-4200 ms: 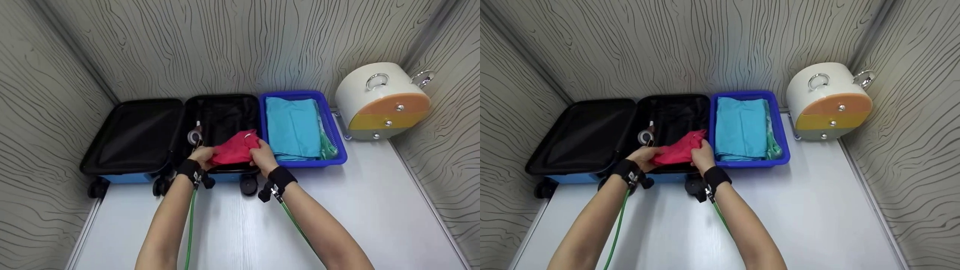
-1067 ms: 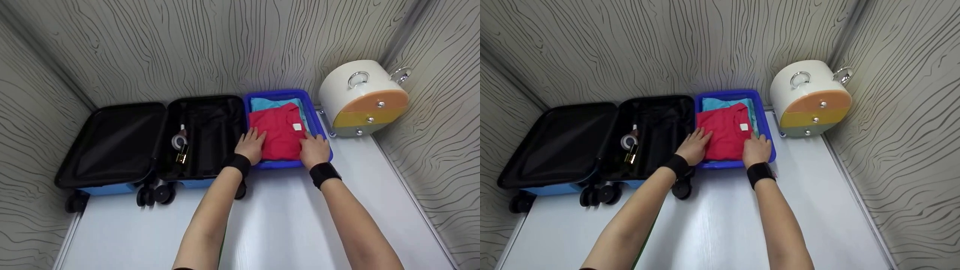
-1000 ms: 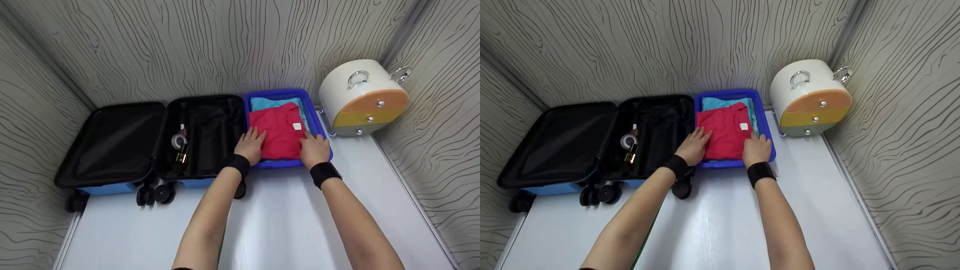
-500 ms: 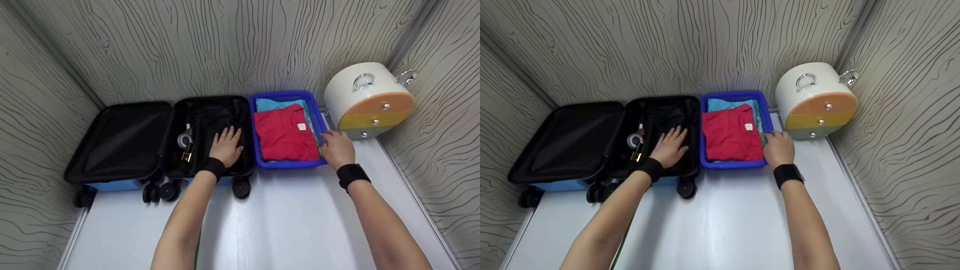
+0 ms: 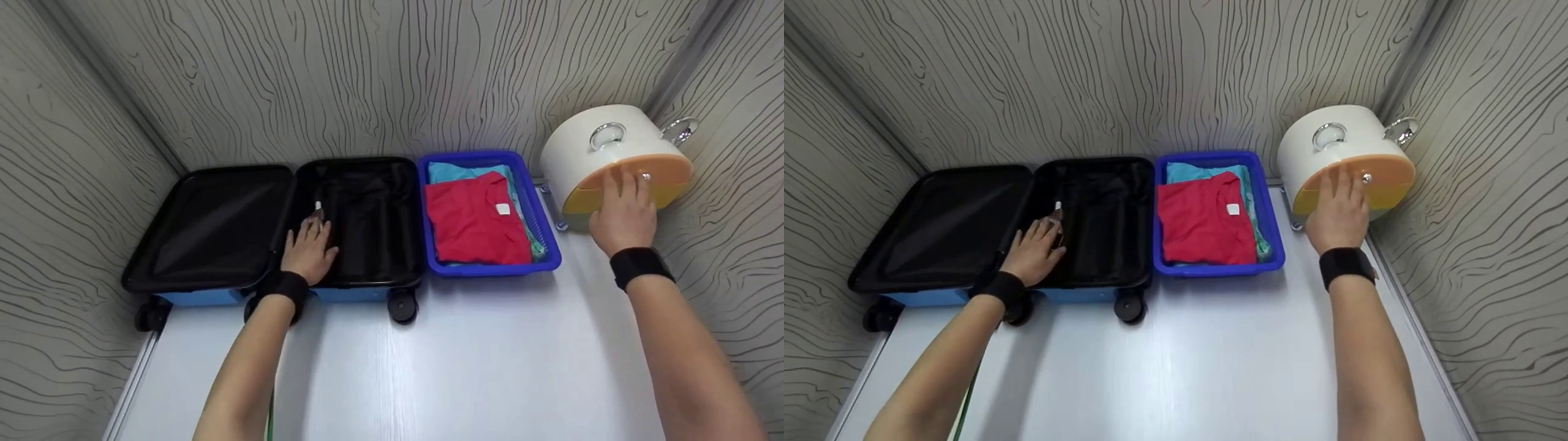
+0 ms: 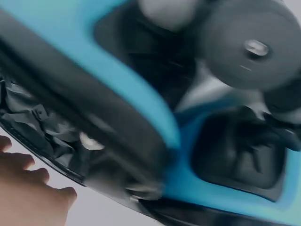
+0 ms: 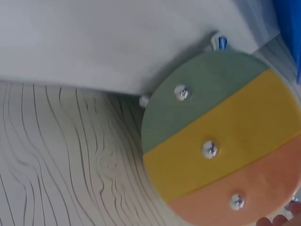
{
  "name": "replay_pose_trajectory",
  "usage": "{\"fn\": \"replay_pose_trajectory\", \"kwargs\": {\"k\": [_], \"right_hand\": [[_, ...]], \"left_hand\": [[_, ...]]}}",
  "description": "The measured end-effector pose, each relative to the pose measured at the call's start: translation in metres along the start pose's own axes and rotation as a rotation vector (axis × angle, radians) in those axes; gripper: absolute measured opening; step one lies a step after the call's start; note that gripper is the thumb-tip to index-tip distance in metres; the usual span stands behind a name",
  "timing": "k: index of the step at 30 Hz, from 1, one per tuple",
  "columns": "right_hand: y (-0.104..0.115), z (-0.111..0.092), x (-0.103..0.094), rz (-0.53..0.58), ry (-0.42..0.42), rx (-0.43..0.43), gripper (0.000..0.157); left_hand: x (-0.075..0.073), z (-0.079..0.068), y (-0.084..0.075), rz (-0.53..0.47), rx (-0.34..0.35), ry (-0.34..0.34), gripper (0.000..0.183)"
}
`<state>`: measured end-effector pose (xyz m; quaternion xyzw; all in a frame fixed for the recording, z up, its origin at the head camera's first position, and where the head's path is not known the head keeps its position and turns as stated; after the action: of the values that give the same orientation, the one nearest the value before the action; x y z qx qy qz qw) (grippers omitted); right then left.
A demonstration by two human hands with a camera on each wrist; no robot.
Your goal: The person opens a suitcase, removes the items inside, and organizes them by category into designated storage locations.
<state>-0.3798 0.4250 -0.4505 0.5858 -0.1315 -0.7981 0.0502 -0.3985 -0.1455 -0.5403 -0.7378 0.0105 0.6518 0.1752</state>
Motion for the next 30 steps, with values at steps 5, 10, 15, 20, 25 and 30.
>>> {"fn": "replay_pose_trajectory", "kwargs": {"k": [5,10,15,20,25,30], "right_hand": [[-0.016,0.014,-0.011,-0.025,0.038,0.035,0.082],[-0.024,0.028,-0.013,-0.04,0.091,0.048,0.085],[-0.029,0.04,-0.014,-0.023,0.146,0.056,0.088],[-0.034,0.044,-0.017,-0.029,0.25,0.023,0.091],[-0.033,0.047,-0.021,-0.046,0.297,-0.022,0.085],[-0.028,0.05,-0.018,-0.013,0.301,-0.035,0.082]], "left_hand": [[0.011,-0.026,0.016,-0.048,0.03,-0.025,0.061],[0.021,-0.049,0.019,-0.042,0.122,-0.124,0.057],[0.03,-0.06,0.018,0.016,0.186,-0.204,0.061],[0.039,-0.059,0.018,0.03,0.149,-0.178,0.068],[0.038,-0.057,0.018,0.032,0.13,-0.156,0.069],[0.036,-0.056,0.021,0.029,0.119,-0.166,0.069]]}}
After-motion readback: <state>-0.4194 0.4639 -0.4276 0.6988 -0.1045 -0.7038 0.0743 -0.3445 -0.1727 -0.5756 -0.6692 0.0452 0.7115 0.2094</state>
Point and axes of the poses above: each hand's wrist, its own z-axis towards the middle knuckle, its own x-axis out of the palm, y = z × x, the point moved 10 cm from there along z, towards the middle knuckle, and after that the axes turned 2 degrees about y, right-handed, at the moved point
